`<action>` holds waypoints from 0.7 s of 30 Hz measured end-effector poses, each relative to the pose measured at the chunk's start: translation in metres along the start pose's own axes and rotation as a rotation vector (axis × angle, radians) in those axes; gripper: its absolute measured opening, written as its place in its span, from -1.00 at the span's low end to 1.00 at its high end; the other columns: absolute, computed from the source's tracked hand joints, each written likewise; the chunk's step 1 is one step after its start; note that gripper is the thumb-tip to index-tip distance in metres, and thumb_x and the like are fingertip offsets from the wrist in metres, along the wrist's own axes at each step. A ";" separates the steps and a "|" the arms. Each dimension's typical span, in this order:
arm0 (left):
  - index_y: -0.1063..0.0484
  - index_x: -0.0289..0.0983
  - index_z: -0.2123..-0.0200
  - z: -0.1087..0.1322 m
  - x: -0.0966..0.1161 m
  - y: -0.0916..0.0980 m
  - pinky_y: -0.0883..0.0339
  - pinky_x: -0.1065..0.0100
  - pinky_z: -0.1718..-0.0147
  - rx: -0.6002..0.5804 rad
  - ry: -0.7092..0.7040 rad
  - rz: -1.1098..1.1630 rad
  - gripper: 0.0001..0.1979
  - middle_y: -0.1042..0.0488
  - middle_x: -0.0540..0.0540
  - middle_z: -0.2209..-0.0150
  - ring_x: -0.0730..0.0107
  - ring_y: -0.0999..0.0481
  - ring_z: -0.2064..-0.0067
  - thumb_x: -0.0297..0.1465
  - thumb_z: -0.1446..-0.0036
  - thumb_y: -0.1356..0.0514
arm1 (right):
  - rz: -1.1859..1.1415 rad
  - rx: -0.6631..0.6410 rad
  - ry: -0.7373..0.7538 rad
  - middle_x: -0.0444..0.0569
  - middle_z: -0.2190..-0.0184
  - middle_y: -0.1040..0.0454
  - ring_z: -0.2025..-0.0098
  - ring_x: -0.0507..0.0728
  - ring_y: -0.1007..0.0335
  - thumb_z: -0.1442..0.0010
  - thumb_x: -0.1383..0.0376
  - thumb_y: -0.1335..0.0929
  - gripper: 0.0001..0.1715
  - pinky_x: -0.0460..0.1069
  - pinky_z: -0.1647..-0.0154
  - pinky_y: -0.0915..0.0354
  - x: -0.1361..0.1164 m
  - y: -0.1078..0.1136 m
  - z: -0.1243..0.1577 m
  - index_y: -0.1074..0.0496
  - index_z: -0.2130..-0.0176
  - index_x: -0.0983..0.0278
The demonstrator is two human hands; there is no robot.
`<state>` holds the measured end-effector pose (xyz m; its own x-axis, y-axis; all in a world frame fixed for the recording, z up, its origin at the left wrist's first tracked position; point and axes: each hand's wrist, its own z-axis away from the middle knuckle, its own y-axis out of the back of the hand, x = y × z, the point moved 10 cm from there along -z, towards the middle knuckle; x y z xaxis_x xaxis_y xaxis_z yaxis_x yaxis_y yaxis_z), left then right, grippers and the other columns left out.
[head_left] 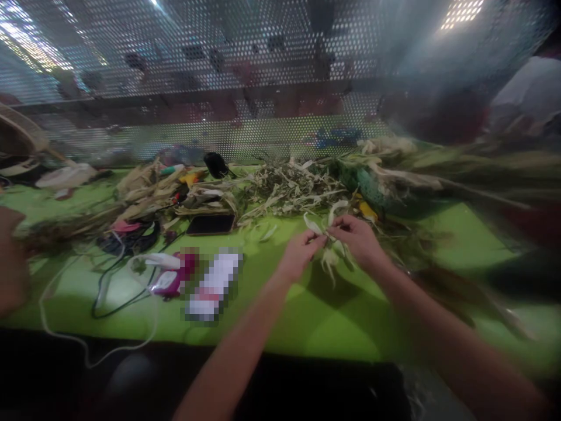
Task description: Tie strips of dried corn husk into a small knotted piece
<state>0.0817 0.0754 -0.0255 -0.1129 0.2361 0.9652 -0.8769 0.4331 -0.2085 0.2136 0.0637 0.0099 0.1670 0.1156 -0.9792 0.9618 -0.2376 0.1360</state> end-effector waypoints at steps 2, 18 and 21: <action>-0.48 -0.32 0.42 0.000 0.001 -0.003 -0.03 0.45 0.54 -0.015 -0.001 0.041 -0.71 -0.26 0.09 0.60 0.63 -0.10 0.57 -0.22 0.08 -0.38 | -0.008 0.015 0.004 -0.15 0.51 -0.37 0.46 0.05 -0.23 0.04 -0.02 -0.47 -0.59 -0.04 0.42 -0.18 0.001 0.002 0.000 -0.42 0.43 0.25; -0.45 -0.27 0.37 0.005 0.022 0.030 -0.16 0.39 0.35 0.270 -0.254 -0.161 -0.74 -0.41 0.00 0.45 0.47 -0.30 0.40 -0.17 -0.13 -0.23 | 0.399 -0.034 0.178 -0.10 0.45 -0.37 0.43 0.06 -0.23 -0.17 0.09 -0.39 -0.70 -0.02 0.41 -0.13 -0.023 -0.015 0.017 -0.40 0.45 0.24; -0.45 -0.27 0.39 0.009 0.026 0.029 -0.13 0.38 0.38 0.299 -0.260 -0.186 -0.74 -0.41 -0.01 0.45 0.45 -0.30 0.40 -0.17 -0.12 -0.23 | 0.411 -0.050 0.191 -0.11 0.41 -0.39 0.41 0.05 -0.23 -0.13 0.18 -0.41 -0.81 -0.03 0.40 -0.12 -0.022 -0.019 0.019 -0.45 0.42 0.24</action>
<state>0.0488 0.0864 -0.0052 -0.0207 -0.0651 0.9977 -0.9858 0.1676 -0.0095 0.1874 0.0474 0.0259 0.5697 0.1984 -0.7976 0.8158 -0.2543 0.5194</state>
